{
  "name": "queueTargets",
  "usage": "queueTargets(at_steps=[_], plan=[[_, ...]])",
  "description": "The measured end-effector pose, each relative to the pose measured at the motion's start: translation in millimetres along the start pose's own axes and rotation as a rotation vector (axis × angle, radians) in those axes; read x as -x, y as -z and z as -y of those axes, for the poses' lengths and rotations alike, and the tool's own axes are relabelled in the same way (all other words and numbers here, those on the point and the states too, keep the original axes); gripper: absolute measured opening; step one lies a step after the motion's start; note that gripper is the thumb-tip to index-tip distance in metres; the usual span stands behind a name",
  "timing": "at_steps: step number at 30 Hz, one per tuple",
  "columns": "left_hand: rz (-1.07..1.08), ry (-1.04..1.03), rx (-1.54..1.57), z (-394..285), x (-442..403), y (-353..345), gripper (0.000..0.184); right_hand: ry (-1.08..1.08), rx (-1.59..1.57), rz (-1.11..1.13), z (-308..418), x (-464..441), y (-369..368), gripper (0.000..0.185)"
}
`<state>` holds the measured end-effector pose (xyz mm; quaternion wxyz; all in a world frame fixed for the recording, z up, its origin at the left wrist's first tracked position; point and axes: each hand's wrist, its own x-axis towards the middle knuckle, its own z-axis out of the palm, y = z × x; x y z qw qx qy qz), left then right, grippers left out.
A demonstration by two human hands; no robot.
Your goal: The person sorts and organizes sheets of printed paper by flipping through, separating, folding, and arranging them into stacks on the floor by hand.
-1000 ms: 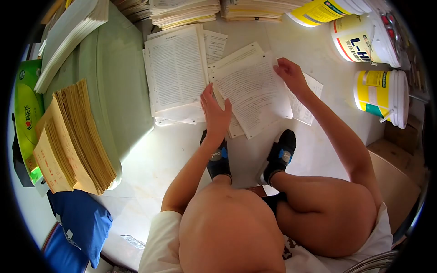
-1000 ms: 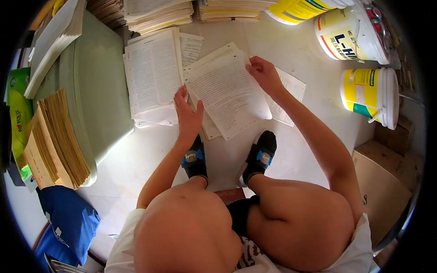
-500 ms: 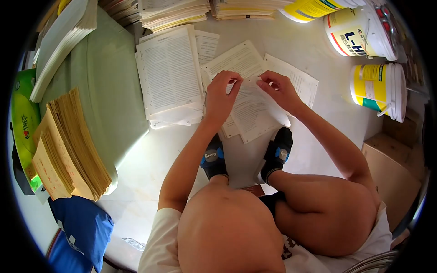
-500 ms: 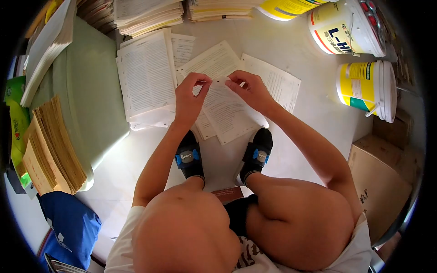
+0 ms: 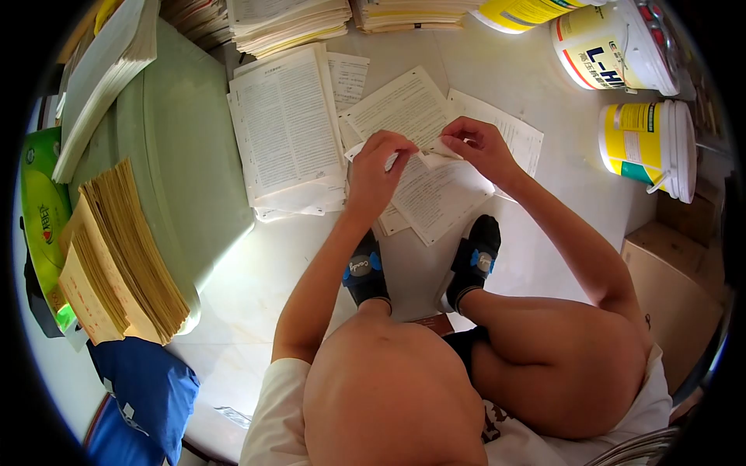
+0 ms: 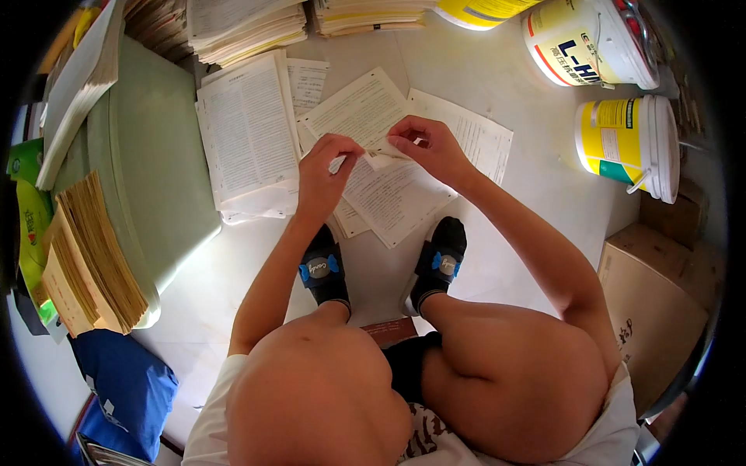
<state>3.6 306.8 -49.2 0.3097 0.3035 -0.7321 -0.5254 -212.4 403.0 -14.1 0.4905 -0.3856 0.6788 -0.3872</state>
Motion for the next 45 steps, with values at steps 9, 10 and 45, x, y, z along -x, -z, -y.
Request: queueTargets(at_steps=[9,10,45], plan=[[-0.01,-0.04,0.055,-4,1,-5,0.012,-0.059,-0.033,-0.012,10,7,-1,0.011],[0.004,0.019,0.091,-12,-2,-5,0.012,-0.058,-0.033,-0.012,10,8,-1,0.011],[-0.279,0.182,0.012,33,29,-12,0.033,0.013,0.382,-0.224,-97,-36,53,0.031]])
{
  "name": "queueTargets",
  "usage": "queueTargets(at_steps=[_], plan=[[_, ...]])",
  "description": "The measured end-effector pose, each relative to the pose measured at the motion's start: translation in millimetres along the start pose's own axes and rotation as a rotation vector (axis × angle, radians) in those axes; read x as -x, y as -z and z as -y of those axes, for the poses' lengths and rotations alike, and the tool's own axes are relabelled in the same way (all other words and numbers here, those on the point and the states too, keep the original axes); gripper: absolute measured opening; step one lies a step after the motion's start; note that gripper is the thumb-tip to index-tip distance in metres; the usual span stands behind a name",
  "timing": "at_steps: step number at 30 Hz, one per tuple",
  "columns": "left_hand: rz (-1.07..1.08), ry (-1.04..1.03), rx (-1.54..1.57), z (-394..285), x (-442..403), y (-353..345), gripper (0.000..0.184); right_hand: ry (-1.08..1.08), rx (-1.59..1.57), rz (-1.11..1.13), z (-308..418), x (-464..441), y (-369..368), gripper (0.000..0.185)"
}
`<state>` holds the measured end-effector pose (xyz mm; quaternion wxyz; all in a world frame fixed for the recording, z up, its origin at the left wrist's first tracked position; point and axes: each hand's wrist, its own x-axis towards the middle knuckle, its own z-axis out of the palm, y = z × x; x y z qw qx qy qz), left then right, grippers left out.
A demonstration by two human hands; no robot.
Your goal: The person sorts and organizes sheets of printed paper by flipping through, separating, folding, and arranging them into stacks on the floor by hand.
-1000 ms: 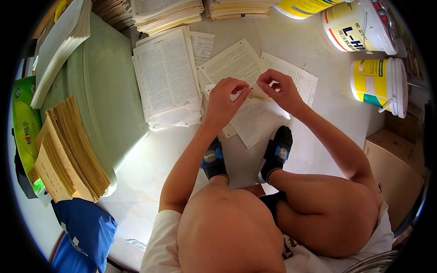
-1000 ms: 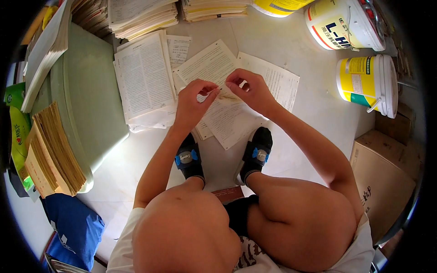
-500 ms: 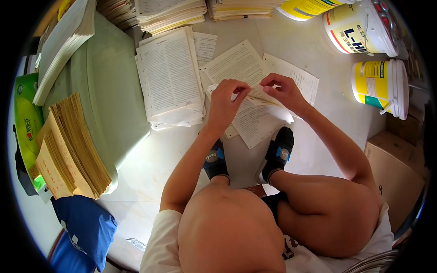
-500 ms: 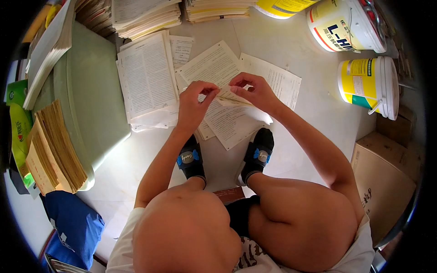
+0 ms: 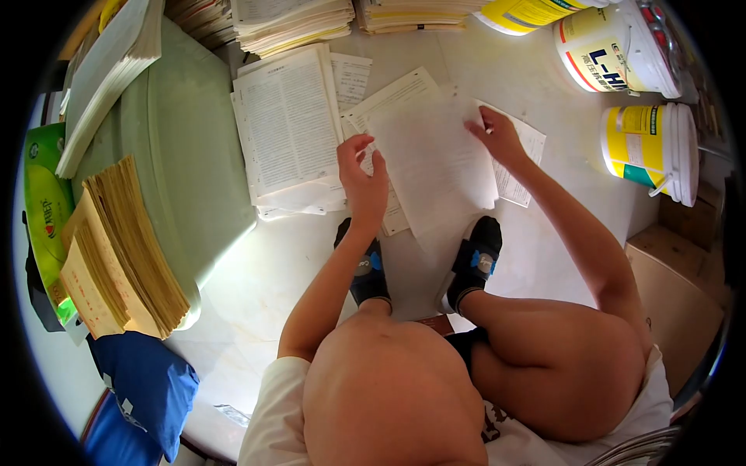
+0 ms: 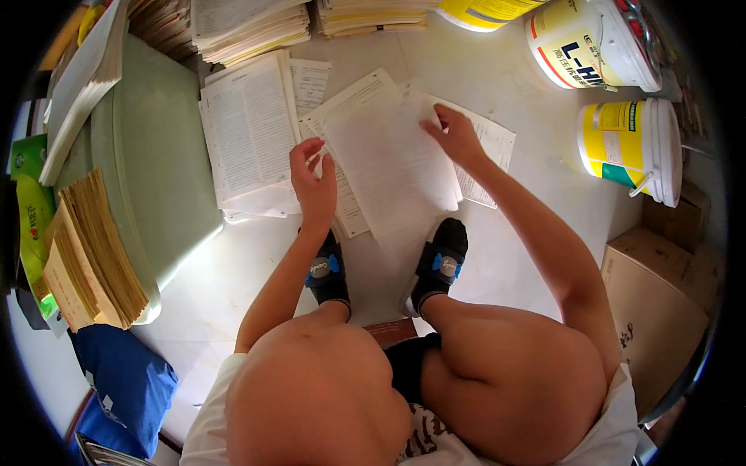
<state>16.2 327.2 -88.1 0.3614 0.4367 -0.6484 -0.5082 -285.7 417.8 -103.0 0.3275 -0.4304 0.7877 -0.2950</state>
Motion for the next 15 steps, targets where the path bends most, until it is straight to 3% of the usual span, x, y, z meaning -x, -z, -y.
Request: queueTargets(at_steps=[2,4,5,6,8,12,14,15], plan=[[-0.082,0.2,0.001,15,13,-1,0.044,0.023,0.066,-0.024,15,-10,10,0.037],[-0.054,0.274,-0.003,29,23,-6,0.049,0.195,0.167,-0.052,29,-14,13,0.051],[-0.027,0.349,-0.005,36,27,-9,0.055,0.154,0.265,-0.033,23,-17,13,0.059],[-0.029,0.349,-0.008,43,30,-12,0.055,0.154,0.262,-0.032,16,-20,11,0.059],[-0.013,0.252,0.013,56,32,-20,0.059,-0.045,0.205,0.088,-14,-21,0,0.055],[-0.014,0.311,0.101,33,21,-30,0.058,0.109,0.363,0.036,-22,4,-17,0.05],[-0.071,0.581,0.229,24,11,-37,0.053,0.038,0.258,0.049,-15,11,-19,0.05],[-0.069,0.581,0.231,30,7,-40,0.053,-0.03,0.149,0.06,-11,14,-19,0.05]])
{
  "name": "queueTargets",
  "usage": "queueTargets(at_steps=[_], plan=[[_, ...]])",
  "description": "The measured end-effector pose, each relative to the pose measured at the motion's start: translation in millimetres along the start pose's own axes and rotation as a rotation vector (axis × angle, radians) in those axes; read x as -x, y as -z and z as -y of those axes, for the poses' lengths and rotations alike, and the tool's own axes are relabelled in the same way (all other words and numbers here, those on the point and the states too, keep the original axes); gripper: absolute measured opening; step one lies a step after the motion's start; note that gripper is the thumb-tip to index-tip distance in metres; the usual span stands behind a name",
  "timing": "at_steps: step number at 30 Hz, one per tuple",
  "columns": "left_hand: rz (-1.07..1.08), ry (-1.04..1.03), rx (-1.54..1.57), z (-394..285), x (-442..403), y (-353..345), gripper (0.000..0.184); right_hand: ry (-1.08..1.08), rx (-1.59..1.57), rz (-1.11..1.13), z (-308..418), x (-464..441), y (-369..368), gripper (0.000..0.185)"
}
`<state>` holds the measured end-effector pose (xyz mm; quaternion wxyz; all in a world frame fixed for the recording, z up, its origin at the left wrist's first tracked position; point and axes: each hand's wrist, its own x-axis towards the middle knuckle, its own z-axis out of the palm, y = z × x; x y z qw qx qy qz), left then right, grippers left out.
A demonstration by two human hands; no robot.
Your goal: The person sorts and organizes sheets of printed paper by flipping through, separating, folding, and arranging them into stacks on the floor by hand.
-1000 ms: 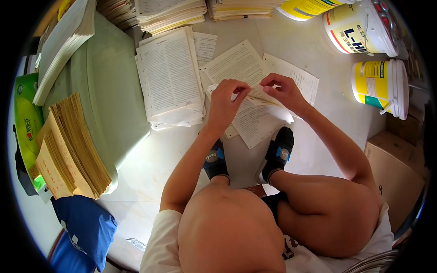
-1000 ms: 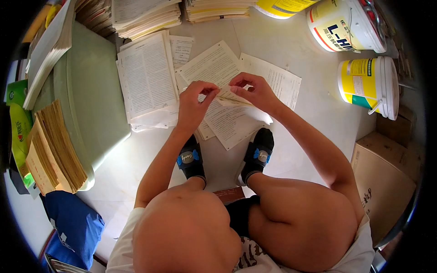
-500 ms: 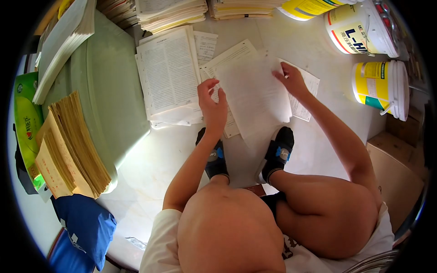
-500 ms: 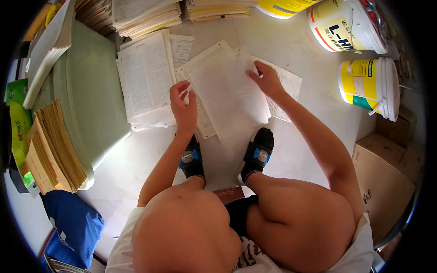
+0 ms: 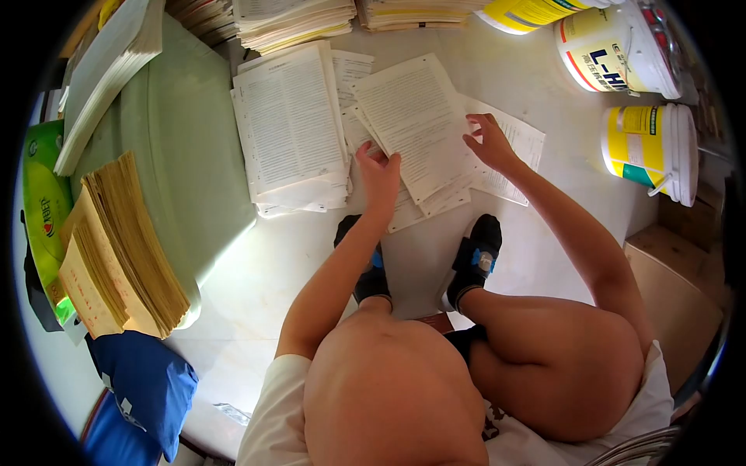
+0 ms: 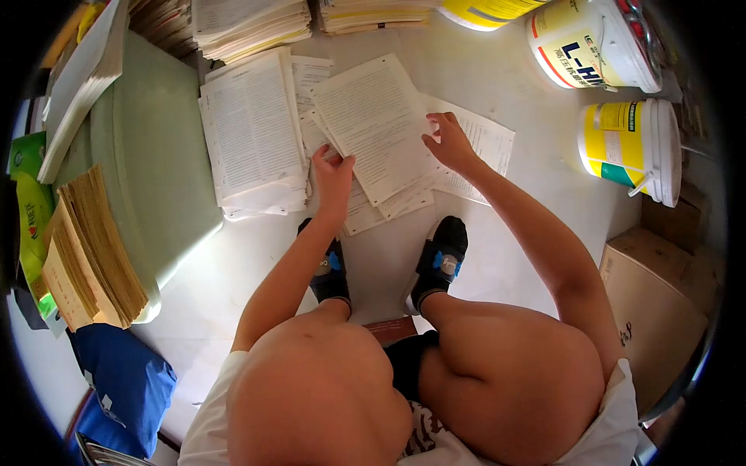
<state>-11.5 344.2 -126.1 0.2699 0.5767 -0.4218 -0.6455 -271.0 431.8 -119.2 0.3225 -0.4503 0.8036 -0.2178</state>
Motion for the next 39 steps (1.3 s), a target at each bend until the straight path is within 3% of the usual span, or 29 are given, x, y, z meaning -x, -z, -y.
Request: queueTargets(at_steps=[2,6,8,13,15,18,20,22,24,29,30,32,35,38,39], plan=[[0.181,0.025,-0.109,12,-15,0,0.043,0.023,-0.006,0.016,0,5,2,0.051],[0.195,-0.128,-0.388,9,-17,4,0.035,-0.043,-0.122,0.0,-6,3,3,0.053],[0.099,-0.242,-0.531,-35,7,12,0.029,-0.108,-0.131,0.003,-5,3,5,0.055],[0.071,-0.472,-0.415,-65,26,55,0.027,-0.171,-0.245,-0.027,32,8,18,0.061],[0.06,-0.575,-0.337,-80,40,66,0.026,0.007,-0.684,0.14,81,15,38,0.068],[0.135,-0.584,-0.333,-100,58,70,0.026,0.046,-0.801,0.217,116,21,53,0.053],[0.161,-0.909,-0.202,-106,63,67,0.033,0.12,-0.81,0.233,127,25,65,0.044],[0.159,-0.921,-0.192,-123,75,64,0.038,0.219,-0.86,0.299,131,26,77,0.026],[0.168,-0.895,-0.166,-124,78,62,0.053,0.22,-0.864,0.245,143,34,85,0.024],[0.232,-0.707,-0.015,-97,60,51,0.056,0.089,-0.797,0.06,132,47,62,0.022],[0.26,-0.636,-0.054,-85,53,49,0.056,0.085,-0.674,0.073,121,45,55,0.013],[0.31,-0.485,-0.105,-72,48,48,0.056,0.08,-0.669,0.1,111,44,43,0.012],[0.282,-0.582,-0.252,-58,43,48,0.058,0.132,-0.677,0.107,107,40,44,0.013],[0.136,-0.567,-0.277,-37,44,50,0.055,0.192,-0.616,-0.119,85,23,42,0.014],[0.135,-0.568,-0.279,-22,43,51,0.055,-0.004,-0.688,-0.127,68,17,40,0.021]])
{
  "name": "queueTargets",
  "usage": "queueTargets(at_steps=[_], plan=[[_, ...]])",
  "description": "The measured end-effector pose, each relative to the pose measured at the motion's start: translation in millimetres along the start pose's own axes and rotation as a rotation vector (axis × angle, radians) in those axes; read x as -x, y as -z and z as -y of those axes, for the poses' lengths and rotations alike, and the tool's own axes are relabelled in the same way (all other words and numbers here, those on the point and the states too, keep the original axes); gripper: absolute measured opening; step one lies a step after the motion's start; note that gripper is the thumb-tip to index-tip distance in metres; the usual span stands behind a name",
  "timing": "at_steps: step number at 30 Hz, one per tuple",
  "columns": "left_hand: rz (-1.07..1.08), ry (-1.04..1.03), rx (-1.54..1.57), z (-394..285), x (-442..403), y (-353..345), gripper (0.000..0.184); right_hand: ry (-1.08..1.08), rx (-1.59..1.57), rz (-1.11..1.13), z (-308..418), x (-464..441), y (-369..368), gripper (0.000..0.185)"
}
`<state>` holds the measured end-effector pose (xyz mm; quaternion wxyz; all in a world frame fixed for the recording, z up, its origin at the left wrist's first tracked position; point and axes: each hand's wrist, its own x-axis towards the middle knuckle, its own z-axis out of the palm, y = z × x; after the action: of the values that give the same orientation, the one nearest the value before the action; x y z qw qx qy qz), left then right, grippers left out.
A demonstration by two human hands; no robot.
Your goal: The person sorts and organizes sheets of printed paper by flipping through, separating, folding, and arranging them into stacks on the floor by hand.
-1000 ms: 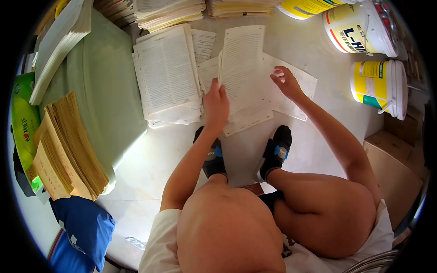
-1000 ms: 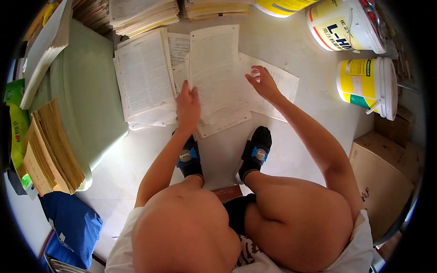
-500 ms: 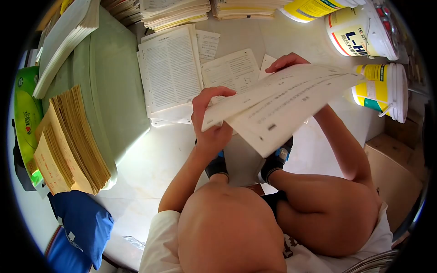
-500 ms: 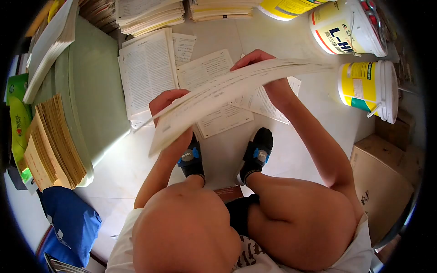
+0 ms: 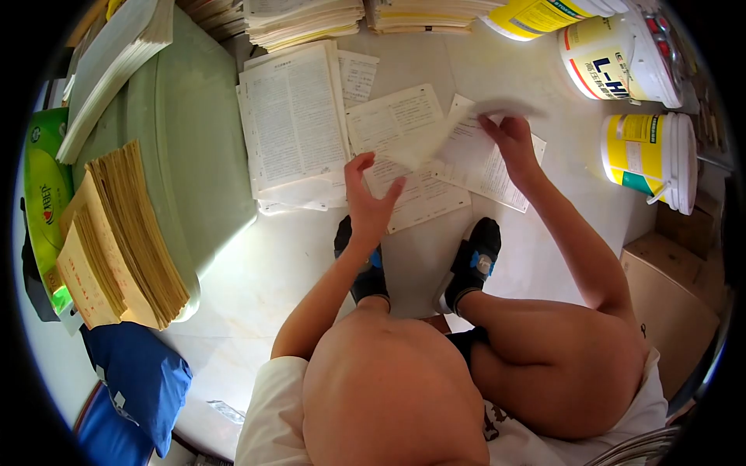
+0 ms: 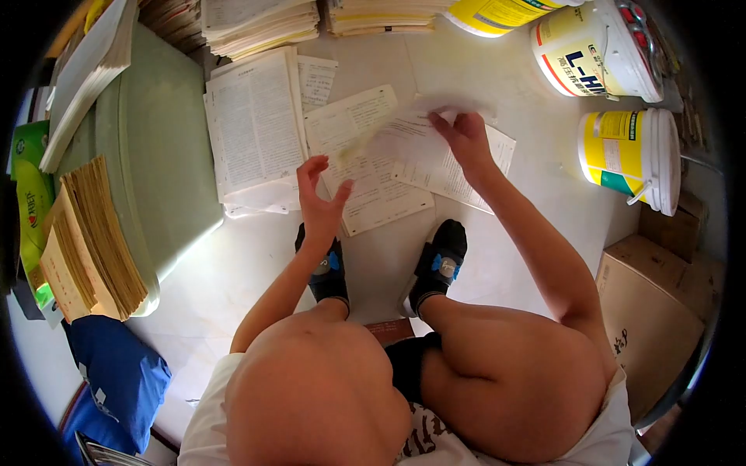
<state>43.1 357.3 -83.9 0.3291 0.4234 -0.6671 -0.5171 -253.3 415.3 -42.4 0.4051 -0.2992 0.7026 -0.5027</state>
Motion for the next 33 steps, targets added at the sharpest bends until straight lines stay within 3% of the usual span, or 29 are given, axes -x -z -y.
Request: queueTargets(at_steps=[3,7,8,13,15,18,22,24,26,28,30,33], plan=[[-0.229,0.378,0.182,33,20,-8,0.043,-0.055,-0.135,0.044,14,-1,-3,0.031],[-0.263,0.367,0.086,50,26,-13,0.04,-0.146,-0.096,0.208,4,-5,-4,0.041],[-0.234,0.446,0.165,46,24,-12,0.041,-0.189,-0.082,0.256,-4,-6,-5,0.042],[-0.196,0.57,0.173,44,15,-12,0.045,-0.369,0.128,0.166,-55,-8,-5,0.045],[-0.151,0.264,-0.097,42,18,-13,0.05,-0.376,0.087,0.183,-64,-2,-3,0.045],[-0.09,0.306,0.075,27,16,-20,0.055,-0.399,0.035,0.201,-67,11,-8,0.044],[-0.007,0.255,-0.046,24,17,-24,0.055,-0.352,0.194,0.174,-79,13,-2,0.041],[0.057,-0.127,-0.396,18,16,-21,0.053,-0.228,0.26,0.191,-86,5,22,0.044],[0.168,-0.16,-0.421,28,20,-26,0.052,0.144,0.789,0.043,-91,-4,48,0.057],[0.282,-0.192,-0.45,36,26,-32,0.052,0.2,1.112,0.015,-85,-10,69,0.07],[0.389,-0.214,-0.525,40,32,-37,0.053,0.037,1.265,0.114,-68,-13,75,0.087],[0.411,-0.258,-0.613,41,37,-39,0.051,-0.019,1.354,0.144,-77,-11,84,0.099]])
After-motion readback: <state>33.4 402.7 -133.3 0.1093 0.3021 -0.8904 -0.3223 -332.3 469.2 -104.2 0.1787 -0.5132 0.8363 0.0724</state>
